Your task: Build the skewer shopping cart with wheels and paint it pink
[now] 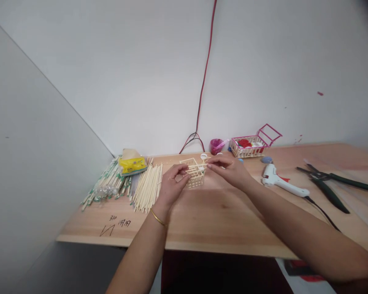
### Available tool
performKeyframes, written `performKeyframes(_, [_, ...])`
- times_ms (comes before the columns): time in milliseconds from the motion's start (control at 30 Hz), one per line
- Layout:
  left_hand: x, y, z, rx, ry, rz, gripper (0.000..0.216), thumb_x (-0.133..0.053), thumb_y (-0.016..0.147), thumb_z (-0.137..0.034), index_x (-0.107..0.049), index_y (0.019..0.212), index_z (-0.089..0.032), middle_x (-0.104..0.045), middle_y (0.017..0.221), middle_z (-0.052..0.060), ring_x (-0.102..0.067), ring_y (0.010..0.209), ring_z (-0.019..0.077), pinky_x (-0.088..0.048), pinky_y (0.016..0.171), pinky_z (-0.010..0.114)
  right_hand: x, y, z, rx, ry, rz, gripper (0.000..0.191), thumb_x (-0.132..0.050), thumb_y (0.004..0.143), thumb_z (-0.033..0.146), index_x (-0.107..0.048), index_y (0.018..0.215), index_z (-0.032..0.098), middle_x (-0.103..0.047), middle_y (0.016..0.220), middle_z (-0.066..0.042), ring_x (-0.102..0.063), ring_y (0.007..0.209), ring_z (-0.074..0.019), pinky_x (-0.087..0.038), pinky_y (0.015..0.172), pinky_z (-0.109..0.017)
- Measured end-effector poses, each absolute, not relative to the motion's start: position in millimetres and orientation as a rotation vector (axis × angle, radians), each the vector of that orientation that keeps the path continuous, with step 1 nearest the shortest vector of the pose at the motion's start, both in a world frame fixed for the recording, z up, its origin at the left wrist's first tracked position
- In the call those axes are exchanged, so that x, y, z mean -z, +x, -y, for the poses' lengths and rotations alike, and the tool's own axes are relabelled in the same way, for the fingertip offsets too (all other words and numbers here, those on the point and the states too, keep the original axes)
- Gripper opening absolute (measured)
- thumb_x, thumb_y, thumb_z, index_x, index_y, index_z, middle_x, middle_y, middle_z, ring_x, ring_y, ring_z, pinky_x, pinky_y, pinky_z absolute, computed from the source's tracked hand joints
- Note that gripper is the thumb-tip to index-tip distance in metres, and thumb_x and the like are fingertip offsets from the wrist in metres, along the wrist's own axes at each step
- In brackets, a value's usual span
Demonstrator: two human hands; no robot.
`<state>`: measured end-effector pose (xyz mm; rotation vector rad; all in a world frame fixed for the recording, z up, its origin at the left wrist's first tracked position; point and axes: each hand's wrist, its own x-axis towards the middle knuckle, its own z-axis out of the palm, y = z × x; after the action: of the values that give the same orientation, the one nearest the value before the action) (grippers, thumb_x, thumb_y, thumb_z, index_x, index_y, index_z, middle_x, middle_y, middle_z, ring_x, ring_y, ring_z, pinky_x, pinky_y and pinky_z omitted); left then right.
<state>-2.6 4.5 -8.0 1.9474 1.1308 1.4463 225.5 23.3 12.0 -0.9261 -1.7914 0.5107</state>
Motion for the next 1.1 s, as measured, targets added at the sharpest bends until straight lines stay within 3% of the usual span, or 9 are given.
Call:
performKeyframes(167, [13,-2,-9,-1.383,2.022,-1.211,0.036,-0.074,0.072,-0.018,-0.067,0.108,-0.022,-0.069,0.106,0.007,-0.062,0.094,0.0195,-0.05,0.082,0.032,-23,253,-31,-0.494,-1.178,1.708,0.024,-0.064,0.081,0.042,-0.071,0.085,0.019,-0.072,0.08,-0.004,-0.063,0.071,-0.0179,-0.047,0.063,-0.03])
performKeyframes(367, [25,0,-13,-1.314,2.18,-1.292,0.029,-0.07,0.078,-0.022,-0.066,0.107,-0.021,-0.07,0.1,0.006,-0.06,0.088,0.0193,-0.048,0.08,0.034,-10,282,-30,-0.463,-1.485,2.146,0.021,-0.061,0.081,0.039,-0.072,0.077,0.021,-0.069,0.069,-0.001,-0.06,0.064,-0.0162,-0.04,0.056,-0.026])
performKeyframes(567, [27,3,-14,-1.297,2.196,-1.306,0.014,-0.063,0.084,-0.027,-0.07,0.095,-0.02,-0.07,0.089,0.006,-0.059,0.081,0.0178,-0.046,0.074,0.031,18,279,-24,-0.232,-1.582,2.225,0.019,-0.06,0.081,0.03,-0.075,0.083,0.019,-0.073,0.083,-0.009,-0.064,0.078,-0.0237,-0.04,0.066,-0.031])
performKeyframes(667, [24,4,-12,-1.355,2.087,-1.318,0.012,-0.062,0.085,-0.028,-0.07,0.086,-0.019,-0.068,0.082,0.005,-0.059,0.079,0.0173,-0.045,0.071,0.029,20,275,-24,-0.212,-1.52,2.204,0.022,-0.058,0.084,0.03,-0.075,0.094,0.019,-0.073,0.091,-0.011,-0.064,0.087,-0.024,-0.043,0.073,-0.031])
performKeyframes(833, [17,7,-5,-1.464,1.668,-1.241,0.021,-0.064,0.083,-0.037,-0.068,0.075,-0.017,-0.066,0.076,0.002,-0.058,0.073,0.0143,-0.044,0.067,0.025,9,260,-15,-0.313,-1.193,2.05,0.019,-0.056,0.088,0.029,-0.072,0.086,0.018,-0.071,0.083,-0.007,-0.062,0.073,-0.0174,-0.046,0.067,-0.028])
performKeyframes(1100, [12,3,-5,-1.512,1.216,-0.927,0.024,-0.077,0.072,-0.038,-0.07,0.079,-0.017,-0.069,0.078,0.001,-0.06,0.073,0.011,-0.046,0.068,0.022,-25,245,7,-0.404,-1.035,2.028,0.015,-0.058,0.088,0.029,-0.07,0.085,0.02,-0.071,0.08,-0.004,-0.062,0.072,-0.0156,-0.047,0.066,-0.027])
